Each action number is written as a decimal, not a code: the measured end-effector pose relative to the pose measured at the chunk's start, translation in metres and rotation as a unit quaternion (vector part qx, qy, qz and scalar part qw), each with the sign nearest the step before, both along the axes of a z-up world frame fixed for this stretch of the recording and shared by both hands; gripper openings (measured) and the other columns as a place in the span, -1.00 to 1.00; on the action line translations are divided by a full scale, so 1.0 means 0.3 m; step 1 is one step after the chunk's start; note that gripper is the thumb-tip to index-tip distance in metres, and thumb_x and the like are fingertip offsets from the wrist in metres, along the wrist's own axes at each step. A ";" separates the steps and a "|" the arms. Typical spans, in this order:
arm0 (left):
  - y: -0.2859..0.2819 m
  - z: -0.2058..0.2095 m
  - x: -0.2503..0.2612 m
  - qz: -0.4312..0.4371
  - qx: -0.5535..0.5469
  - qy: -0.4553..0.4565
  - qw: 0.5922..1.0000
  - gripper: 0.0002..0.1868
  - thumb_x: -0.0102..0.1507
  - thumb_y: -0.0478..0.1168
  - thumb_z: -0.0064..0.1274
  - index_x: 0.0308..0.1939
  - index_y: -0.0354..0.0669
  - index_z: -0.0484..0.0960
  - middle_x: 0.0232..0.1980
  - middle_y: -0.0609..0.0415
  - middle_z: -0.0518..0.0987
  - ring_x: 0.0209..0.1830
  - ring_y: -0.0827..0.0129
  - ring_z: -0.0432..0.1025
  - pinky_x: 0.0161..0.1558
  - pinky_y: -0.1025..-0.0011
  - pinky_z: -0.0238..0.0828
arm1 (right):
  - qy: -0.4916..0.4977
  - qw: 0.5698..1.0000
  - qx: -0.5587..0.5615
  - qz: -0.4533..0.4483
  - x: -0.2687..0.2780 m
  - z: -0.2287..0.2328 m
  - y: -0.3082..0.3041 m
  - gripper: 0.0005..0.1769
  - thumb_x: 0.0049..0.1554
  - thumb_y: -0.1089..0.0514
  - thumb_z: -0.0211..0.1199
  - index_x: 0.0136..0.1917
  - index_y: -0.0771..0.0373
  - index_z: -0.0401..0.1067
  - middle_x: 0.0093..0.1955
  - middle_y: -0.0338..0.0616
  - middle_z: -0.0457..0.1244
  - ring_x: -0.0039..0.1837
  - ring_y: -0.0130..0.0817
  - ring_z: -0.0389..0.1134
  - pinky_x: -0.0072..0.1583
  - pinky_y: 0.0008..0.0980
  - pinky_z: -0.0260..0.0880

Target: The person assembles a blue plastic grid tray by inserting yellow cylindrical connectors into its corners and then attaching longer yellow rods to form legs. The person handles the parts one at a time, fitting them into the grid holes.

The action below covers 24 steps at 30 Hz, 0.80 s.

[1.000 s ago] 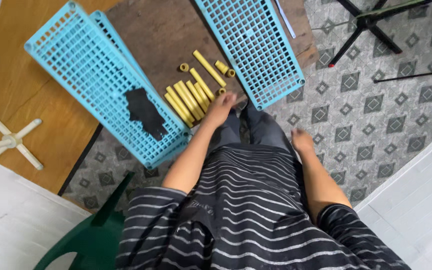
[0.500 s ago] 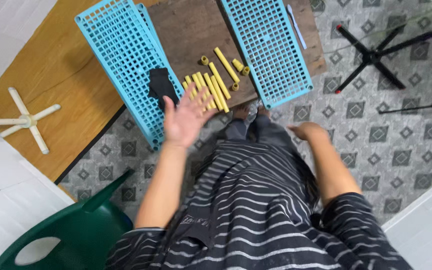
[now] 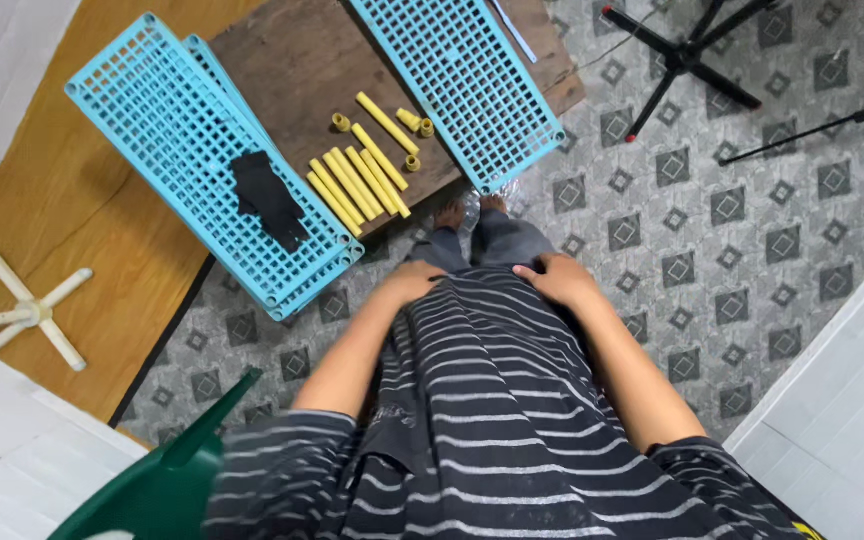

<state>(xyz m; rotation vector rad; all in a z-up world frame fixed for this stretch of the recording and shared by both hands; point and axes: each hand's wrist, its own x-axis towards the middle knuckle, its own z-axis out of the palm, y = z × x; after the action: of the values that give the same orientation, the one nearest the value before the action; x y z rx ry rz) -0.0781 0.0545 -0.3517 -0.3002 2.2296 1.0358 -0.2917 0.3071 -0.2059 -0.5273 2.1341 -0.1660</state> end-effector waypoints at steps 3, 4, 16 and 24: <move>0.006 0.006 0.026 -0.001 0.075 0.206 0.976 -0.69 0.22 -0.04 0.15 0.02 0.03 0.70 0.09 -0.02 0.65 0.14 0.02 0.51 0.19 0.17 0.42 | 0.050 0.995 -0.073 0.049 0.046 0.049 0.021 -0.40 0.08 -0.33 0.25 0.16 0.14 0.58 0.26 0.11 0.32 0.31 0.15 0.29 0.30 -0.04 0.29; 0.008 0.013 0.021 0.002 0.054 0.210 0.976 -0.72 0.21 -0.08 0.15 -0.03 0.02 0.70 0.05 0.01 0.66 0.12 0.02 0.50 0.14 0.18 0.43 | 0.078 0.990 -0.103 0.063 0.053 0.036 0.028 -0.47 0.07 -0.27 0.28 0.12 0.11 0.60 0.25 0.10 0.31 0.29 0.19 0.27 0.27 -0.01 0.27; 0.118 0.129 -0.021 0.153 0.114 0.209 0.959 -0.67 0.25 -0.06 0.01 0.02 -0.02 0.69 0.05 0.04 0.68 0.13 0.10 0.52 0.14 0.22 0.43 | 0.070 0.959 -0.247 0.121 0.037 0.019 0.042 -0.51 0.18 -0.23 0.24 0.03 0.25 0.58 0.08 0.03 0.37 0.21 0.06 0.32 0.27 -0.04 0.29; 0.002 0.331 0.005 0.009 -0.193 0.037 0.980 -0.32 0.19 0.23 0.15 0.28 -0.05 0.56 0.25 -0.13 0.51 0.22 -0.12 0.36 0.10 -0.09 0.27 | 0.062 0.988 -0.137 0.033 0.086 0.018 0.062 -0.47 0.06 -0.27 0.33 0.16 0.08 0.56 0.29 -0.02 0.25 0.37 0.10 0.16 0.28 0.19 0.20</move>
<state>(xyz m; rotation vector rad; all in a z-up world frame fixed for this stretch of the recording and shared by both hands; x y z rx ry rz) -0.0766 0.0550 -0.2523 -0.4548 2.4936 0.6223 -0.2659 0.3258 -0.2006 -0.7843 2.2236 -0.4025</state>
